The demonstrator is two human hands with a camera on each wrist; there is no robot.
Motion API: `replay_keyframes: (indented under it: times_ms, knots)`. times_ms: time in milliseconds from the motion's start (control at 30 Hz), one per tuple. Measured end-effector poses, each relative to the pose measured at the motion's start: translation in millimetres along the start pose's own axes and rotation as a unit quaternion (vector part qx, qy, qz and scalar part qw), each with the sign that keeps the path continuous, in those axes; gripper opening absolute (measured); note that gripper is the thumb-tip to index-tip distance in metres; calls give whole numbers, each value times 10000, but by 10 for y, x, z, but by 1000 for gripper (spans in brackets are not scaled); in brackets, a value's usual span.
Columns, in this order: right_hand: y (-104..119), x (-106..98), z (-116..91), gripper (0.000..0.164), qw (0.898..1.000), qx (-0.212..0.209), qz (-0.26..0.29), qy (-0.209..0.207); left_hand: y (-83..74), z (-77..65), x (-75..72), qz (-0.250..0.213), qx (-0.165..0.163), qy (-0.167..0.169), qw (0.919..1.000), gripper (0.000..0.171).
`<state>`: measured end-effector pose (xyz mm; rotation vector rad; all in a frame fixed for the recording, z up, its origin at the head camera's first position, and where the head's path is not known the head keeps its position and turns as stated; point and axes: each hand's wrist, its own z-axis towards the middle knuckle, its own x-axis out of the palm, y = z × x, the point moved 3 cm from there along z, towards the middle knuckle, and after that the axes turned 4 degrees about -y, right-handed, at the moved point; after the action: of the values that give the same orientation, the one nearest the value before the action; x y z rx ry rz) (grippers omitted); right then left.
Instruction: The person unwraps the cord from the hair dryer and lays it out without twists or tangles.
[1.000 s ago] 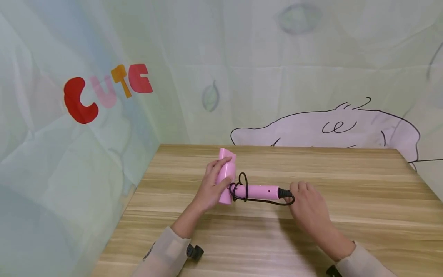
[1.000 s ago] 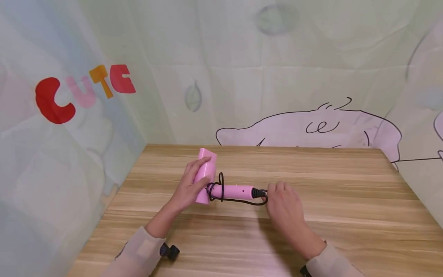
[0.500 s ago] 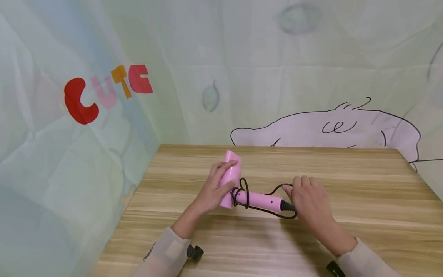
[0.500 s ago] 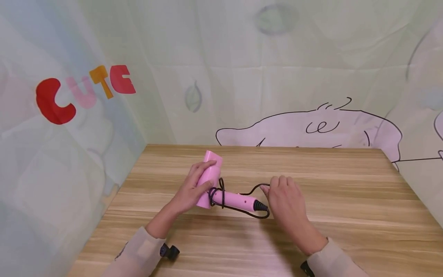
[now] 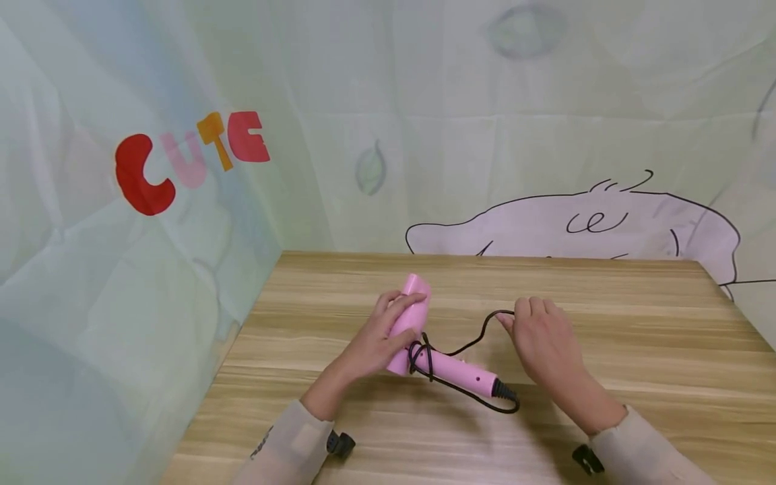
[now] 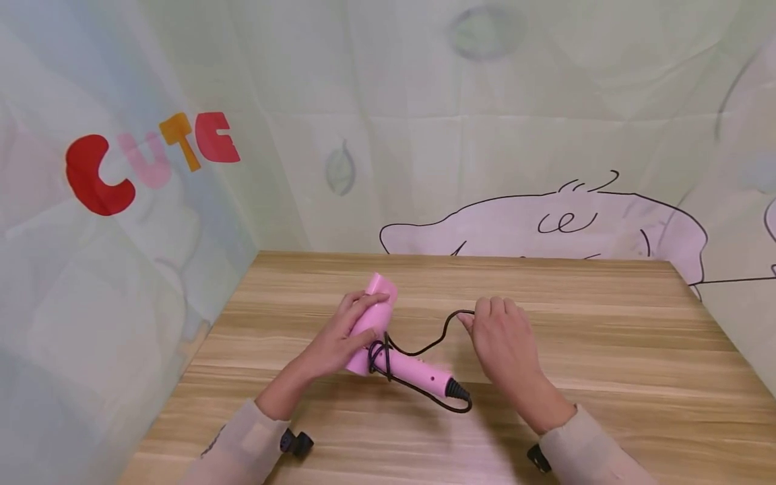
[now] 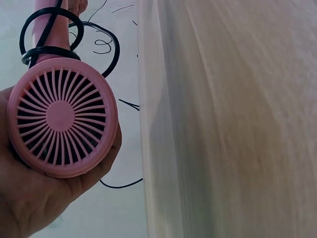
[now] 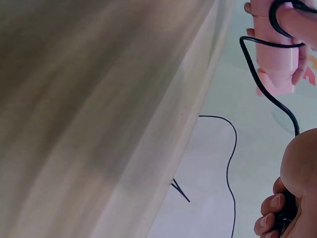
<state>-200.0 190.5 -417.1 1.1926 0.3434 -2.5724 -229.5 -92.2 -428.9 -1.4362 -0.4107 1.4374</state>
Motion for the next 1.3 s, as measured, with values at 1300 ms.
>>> replay_keyframes:
  times_ms: [1300]
  knots:
    - [169,-426,261,50,9972,94,562,-486,221,67,-19,1299,-1106,-1062,9796,58]
